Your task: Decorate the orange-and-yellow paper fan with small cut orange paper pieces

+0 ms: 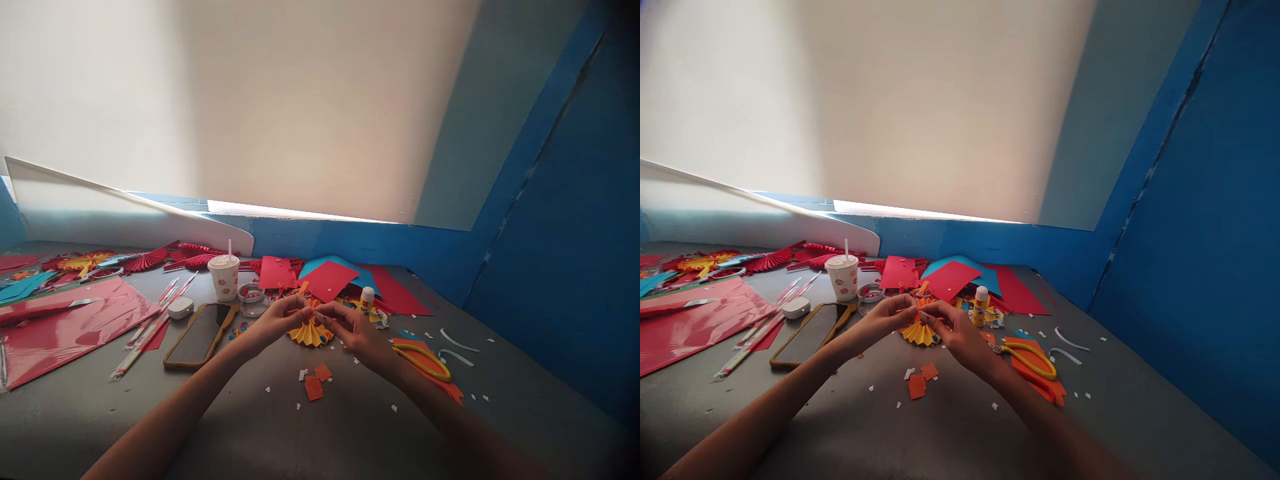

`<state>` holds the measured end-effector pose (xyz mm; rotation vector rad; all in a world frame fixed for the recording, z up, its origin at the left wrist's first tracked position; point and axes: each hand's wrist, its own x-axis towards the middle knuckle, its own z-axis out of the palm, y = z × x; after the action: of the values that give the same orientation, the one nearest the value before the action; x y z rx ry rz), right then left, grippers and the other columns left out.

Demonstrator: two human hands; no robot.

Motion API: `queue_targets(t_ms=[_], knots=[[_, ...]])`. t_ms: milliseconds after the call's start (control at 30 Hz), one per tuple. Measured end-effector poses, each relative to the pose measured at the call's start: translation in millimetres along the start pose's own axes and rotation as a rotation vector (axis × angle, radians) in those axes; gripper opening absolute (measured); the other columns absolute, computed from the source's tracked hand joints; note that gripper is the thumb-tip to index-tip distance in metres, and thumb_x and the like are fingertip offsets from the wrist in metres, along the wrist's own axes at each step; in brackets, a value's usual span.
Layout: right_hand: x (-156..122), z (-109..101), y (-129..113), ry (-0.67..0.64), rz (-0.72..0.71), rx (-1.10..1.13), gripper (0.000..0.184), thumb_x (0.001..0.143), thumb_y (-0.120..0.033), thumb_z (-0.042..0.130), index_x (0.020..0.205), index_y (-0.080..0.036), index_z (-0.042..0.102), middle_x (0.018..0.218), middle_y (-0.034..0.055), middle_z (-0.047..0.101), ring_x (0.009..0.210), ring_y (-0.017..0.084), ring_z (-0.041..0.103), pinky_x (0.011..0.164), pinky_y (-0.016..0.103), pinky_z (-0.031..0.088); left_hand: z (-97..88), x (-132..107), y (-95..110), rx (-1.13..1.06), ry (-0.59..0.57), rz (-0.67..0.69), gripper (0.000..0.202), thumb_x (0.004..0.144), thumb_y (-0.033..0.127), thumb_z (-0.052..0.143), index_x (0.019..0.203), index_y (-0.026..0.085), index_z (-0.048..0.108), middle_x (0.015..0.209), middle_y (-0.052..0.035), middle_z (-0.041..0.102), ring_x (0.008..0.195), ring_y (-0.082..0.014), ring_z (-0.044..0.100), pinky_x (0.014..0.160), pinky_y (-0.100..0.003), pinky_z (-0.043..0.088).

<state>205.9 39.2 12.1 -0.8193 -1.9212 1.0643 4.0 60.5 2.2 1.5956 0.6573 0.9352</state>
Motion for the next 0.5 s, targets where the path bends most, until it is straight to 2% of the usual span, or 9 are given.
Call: queue_targets(t_ms=[200,500], knots=[[-0.1,0.5,2.3,0.018,-0.012,-0.008,0.031,0.095,-0.044,0.051,0.110,-0.021,0.067,0.093,0.0041,0.066,0.096,0.022,0.061,0.084,0.033,0.048,-0.9,-0.8,-0.9,0.017,0.002,0.010,0.032,0.087,0.048,0.061,0.092,0.016,0.060,0.086,-0.0018,0.058,0.081,-0.0144,0.055,0.071,-0.023,0.040],[0.0,0.5,0.5,0.009,-0.015,-0.017,0.031,0.094,-0.046,0.050,0.106,-0.022,0.067,0.093,0.0047,0.065,0.094,0.022,0.061,0.083,0.034,0.049,-0.1,1.6,-0.8,0.041,-0.003,0.049,0.035,0.084,0.051,0.063,0.088,0.017,0.058,0.083,-0.0014,0.059,0.078,-0.0151,0.056,0.069,-0.024,0.040]])
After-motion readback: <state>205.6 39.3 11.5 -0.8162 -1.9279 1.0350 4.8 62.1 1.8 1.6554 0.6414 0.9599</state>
